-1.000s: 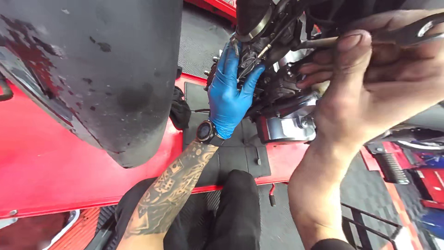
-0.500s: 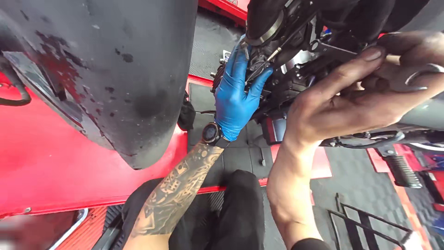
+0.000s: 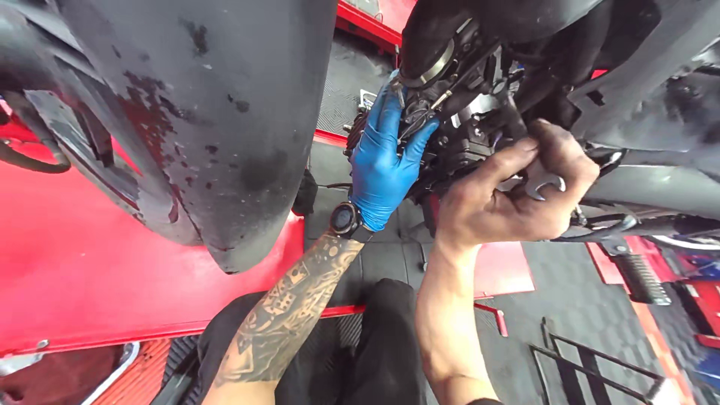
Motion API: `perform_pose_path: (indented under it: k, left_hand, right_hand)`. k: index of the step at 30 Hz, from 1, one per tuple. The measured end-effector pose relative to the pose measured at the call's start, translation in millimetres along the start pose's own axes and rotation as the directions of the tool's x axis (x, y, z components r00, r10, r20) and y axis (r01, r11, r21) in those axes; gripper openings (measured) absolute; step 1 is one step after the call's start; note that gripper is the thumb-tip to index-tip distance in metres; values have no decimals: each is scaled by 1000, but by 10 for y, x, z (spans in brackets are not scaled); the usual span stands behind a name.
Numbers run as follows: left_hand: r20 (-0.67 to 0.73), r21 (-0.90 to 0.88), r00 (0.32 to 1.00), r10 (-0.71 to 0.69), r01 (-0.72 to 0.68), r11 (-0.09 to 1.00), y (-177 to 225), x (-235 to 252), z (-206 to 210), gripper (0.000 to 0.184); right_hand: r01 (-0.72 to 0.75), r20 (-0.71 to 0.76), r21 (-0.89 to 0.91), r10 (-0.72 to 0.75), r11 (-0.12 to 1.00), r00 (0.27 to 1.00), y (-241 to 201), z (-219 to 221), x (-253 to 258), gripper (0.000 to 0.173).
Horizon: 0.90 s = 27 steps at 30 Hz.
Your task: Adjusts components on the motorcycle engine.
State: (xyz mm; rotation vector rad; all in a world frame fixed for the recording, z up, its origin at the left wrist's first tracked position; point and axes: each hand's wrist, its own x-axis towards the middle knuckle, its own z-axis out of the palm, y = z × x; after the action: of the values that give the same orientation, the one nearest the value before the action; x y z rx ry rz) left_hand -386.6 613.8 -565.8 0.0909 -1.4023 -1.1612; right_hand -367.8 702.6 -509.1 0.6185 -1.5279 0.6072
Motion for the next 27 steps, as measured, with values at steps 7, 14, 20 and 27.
perform_pose_path:
  k: [7, 14, 20, 27]
  left_hand:
    - [16, -26, 1000, 6, -5, 1000, 3, 32, -21, 51]
    - [-10, -27, 1000, 16, -17, 1000, 3, 29, -10, 49]
    - [-6, -33, 1000, 11, -11, 999, 16, 27, -14, 49]
    - [6, -38, 1000, -10, 10, 999, 28, 38, -17, 47]
  right_hand:
    - [64, 59, -11, -63, 998, 996, 60, -16, -157, 22]
    - [210, 127, 27, -212, 977, 969, 164, -8, -248, 23]
    - [125, 256, 78, -141, 989, 956, 170, -84, 367, 22]
    - [148, 75, -3, -148, 989, 986, 186, 192, 468, 22]
